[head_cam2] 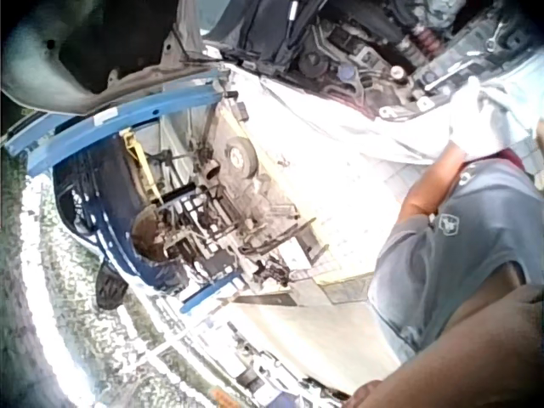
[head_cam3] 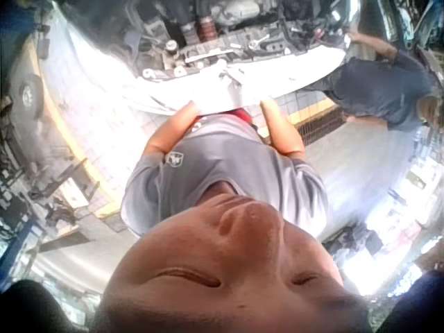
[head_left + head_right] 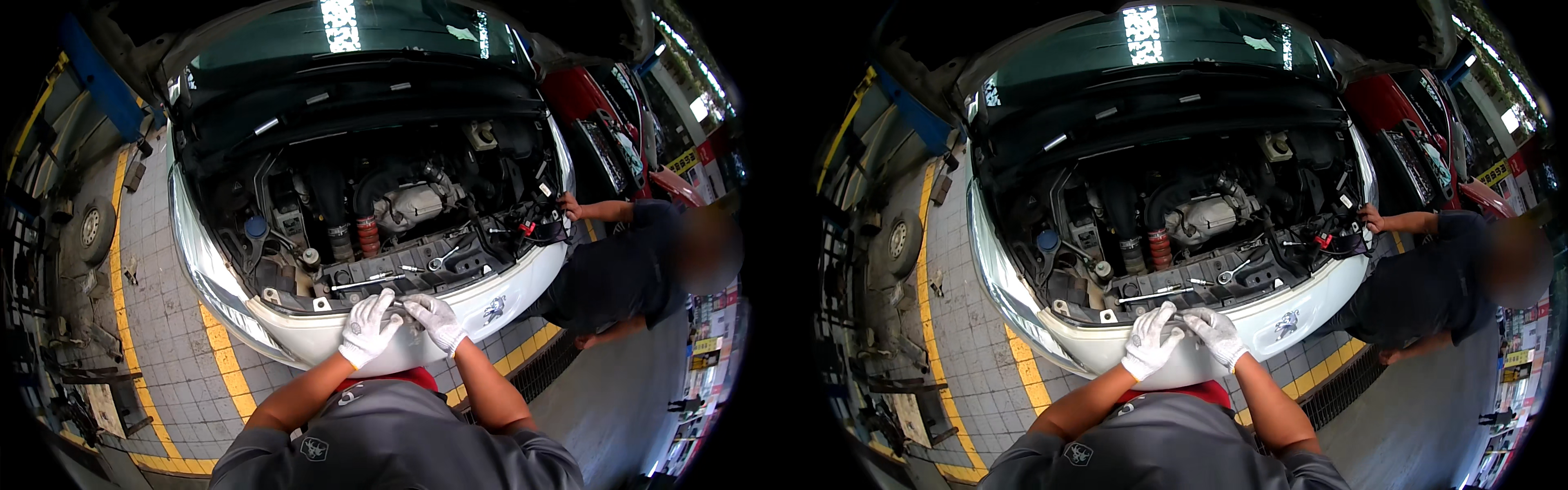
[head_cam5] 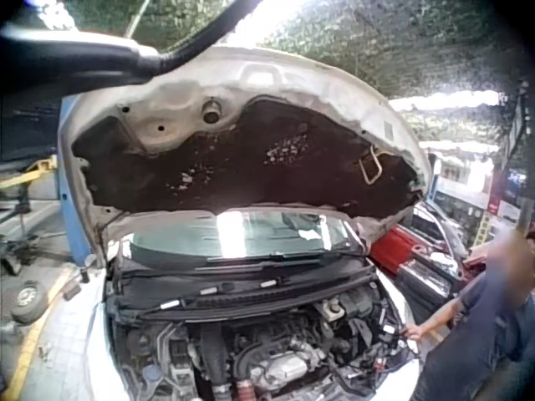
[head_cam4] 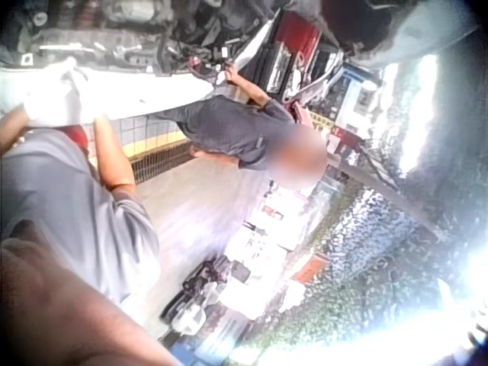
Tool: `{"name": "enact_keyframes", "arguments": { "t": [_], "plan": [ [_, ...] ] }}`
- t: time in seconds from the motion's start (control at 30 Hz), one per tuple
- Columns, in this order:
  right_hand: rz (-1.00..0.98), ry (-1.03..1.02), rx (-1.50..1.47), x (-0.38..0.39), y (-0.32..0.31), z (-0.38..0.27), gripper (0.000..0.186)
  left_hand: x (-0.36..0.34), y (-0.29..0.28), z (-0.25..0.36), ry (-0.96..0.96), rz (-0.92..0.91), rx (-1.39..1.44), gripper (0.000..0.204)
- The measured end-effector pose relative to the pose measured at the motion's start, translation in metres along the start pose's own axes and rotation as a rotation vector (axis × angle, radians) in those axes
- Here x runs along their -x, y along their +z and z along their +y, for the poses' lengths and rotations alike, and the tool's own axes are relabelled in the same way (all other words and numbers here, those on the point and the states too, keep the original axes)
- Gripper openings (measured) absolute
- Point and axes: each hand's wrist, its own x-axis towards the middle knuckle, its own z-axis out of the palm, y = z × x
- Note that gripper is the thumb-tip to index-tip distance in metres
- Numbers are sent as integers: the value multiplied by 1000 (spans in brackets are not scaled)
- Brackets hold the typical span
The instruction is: The person works on a car engine with the hood open, using a wrench to tighten bolts and adjusting hoses and components. Another person stands nearby holding a diagnostic device. The camera wearer uses tools to manipulate parts within the engine bay.
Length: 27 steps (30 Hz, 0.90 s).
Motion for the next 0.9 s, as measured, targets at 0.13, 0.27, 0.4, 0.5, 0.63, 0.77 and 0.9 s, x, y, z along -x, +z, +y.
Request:
{"name": "enact_keyframes", "arguments": {
  "t": [0.13,0.27,0.4,0.5,0.63,0.77,0.9],
  "plan": [
    [10,-51,-19,-74,-52,-14,35,-24,8,-16,-74,131,-256,61],
    [-44,-97,-173,-181,-119,-37,43,-44,6,0,-84,77,-421,46],
    [73,-195,-44,-320,-167,-52,39,-62,2,11,-181,33,-405,29],
    [199,-236,-106,-403,-173,-86,36,-70,5,10,-245,-8,-396,29],
    [397,-245,265,-481,-169,-112,42,-81,4,12,-279,-60,-370,36],
    [594,-423,631,-549,-155,-99,47,-82,9,7,-258,21,-378,42],
    [488,-319,421,-583,-169,-75,45,-79,11,6,-349,-23,-368,41]
  ]
}}
